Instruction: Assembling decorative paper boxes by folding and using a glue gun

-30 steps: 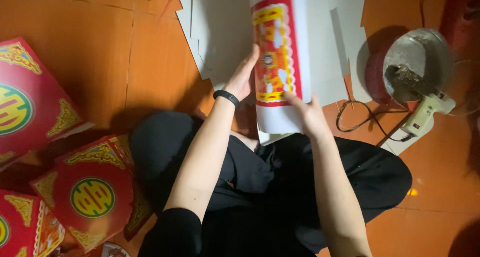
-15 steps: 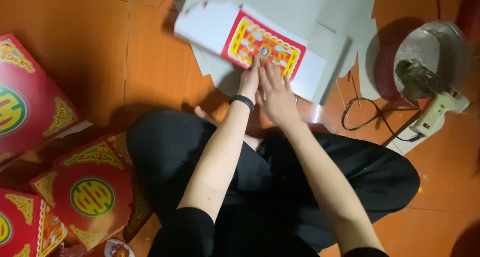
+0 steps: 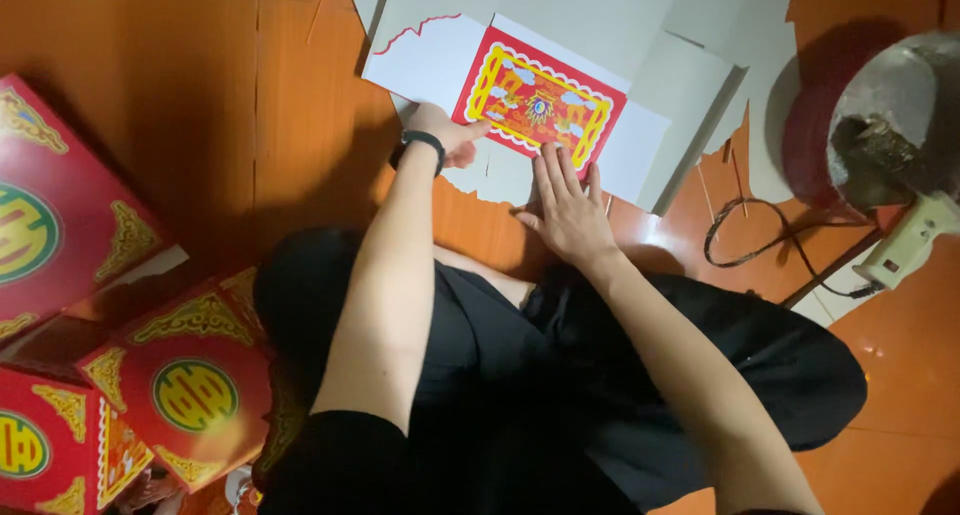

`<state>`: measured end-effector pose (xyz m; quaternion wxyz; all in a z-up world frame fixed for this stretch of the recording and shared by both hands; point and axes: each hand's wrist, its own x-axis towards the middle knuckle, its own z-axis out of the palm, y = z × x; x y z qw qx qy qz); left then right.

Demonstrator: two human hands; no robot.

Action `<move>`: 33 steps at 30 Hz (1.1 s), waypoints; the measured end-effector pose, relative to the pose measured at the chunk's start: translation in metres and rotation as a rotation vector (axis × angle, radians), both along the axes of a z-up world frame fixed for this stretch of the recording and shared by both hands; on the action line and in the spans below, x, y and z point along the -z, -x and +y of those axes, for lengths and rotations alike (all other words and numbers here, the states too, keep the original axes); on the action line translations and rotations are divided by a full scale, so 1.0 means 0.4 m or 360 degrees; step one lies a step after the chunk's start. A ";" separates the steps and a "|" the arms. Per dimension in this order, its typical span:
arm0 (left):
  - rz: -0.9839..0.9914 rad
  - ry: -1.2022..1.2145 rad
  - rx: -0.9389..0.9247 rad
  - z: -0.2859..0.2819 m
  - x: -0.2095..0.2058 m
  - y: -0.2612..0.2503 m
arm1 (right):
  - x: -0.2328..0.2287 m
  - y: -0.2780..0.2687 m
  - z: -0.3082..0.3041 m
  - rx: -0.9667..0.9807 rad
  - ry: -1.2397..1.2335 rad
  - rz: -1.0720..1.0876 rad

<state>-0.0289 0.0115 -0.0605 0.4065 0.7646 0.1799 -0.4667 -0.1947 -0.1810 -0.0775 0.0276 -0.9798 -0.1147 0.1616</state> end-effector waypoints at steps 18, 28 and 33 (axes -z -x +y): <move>-0.0607 -0.0130 0.0040 0.068 -0.099 -0.044 | 0.041 -0.224 -0.115 0.0125 -0.0229 -0.0402; -0.0799 -0.0377 -0.0515 0.045 -0.147 -0.126 | -0.176 -0.384 -0.053 0.0617 -0.0381 0.0188; -0.0637 -0.0106 -0.0445 0.074 -0.234 -0.124 | -0.217 -0.134 0.058 -0.0279 0.0454 -0.0460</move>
